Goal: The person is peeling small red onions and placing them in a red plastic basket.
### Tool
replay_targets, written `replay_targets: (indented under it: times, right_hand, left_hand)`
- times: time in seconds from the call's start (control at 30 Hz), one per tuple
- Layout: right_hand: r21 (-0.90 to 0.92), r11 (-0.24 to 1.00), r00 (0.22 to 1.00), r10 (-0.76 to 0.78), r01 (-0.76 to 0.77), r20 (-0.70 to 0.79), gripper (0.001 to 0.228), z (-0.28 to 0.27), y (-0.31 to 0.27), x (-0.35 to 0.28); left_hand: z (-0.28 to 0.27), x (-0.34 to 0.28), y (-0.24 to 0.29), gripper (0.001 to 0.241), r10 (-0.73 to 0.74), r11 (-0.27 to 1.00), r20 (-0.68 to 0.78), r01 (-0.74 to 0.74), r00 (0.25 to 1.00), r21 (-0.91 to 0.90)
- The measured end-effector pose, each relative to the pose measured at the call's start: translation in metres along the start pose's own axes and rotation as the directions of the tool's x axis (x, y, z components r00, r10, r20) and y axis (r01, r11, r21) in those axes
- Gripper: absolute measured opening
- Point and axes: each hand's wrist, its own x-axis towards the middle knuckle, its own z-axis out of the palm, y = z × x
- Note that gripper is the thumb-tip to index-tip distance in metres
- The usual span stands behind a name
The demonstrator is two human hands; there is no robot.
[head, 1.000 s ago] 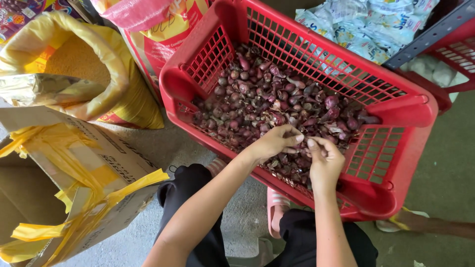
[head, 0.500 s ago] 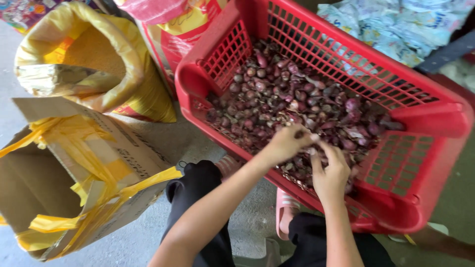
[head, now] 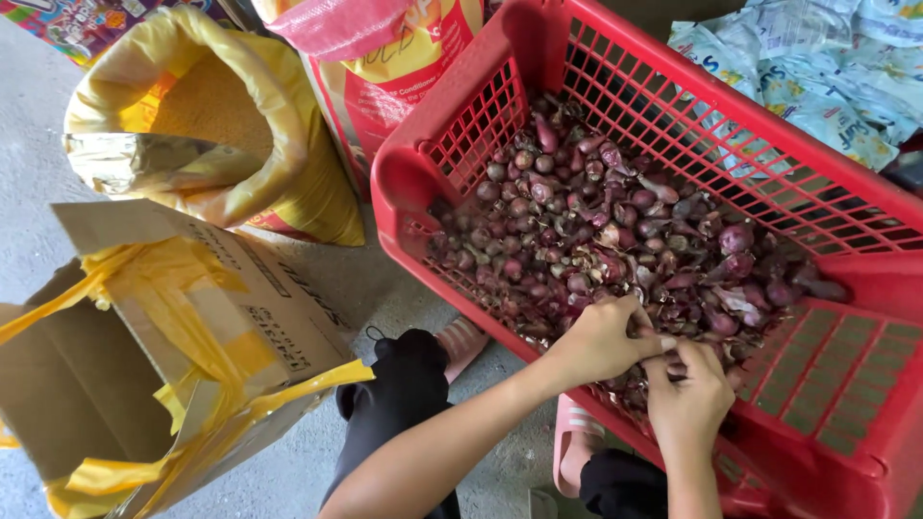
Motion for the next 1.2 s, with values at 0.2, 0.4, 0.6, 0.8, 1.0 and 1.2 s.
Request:
replay_targets:
  times: [0.2, 0.4, 0.6, 0.8, 1.0, 1.2]
  right_hand:
    - [-0.007, 1.0, 1.0, 0.009, -0.01, -0.016, 0.025, 0.003, 0.001, -0.001]
    - [-0.001, 1.0, 0.998, 0.01, -0.01, -0.066, 0.023, 0.0, -0.006, 0.002]
    - [-0.028, 1.0, 0.996, 0.007, -0.009, -0.092, 0.023, -0.002, -0.005, 0.003]
    - [-0.056, 0.998, 0.989, -0.025, 0.017, -0.148, 0.019, -0.01, -0.006, 0.01]
    - [-0.004, 1.0, 0.982, -0.005, 0.004, -0.19, 0.028, -0.023, -0.005, 0.014]
    - [-0.189, 0.974, 0.926, 0.042, -0.121, -0.375, 0.017, -0.024, 0.061, 0.018]
  left_hand:
    - [-0.005, 0.008, -0.006, 0.035, -0.159, 0.986, 0.072, 0.162, 0.985, -0.028]
    - [0.001, 0.005, -0.009, 0.032, -0.276, 0.897, 0.155, 0.312, 0.948, -0.312]
    - [0.007, 0.001, -0.002, 0.034, -0.216, 0.965, 0.048, 0.221, 0.975, -0.141]
    - [0.02, 0.005, -0.011, 0.029, -0.085, 0.981, 0.007, 0.085, 0.996, -0.174]
    - [0.027, 0.011, -0.013, 0.023, -0.124, 0.801, 0.172, 0.201, 0.977, -0.564]
    - [0.012, 0.005, 0.003, 0.031, -0.18, 0.719, 0.111, 0.208, 0.977, -0.663]
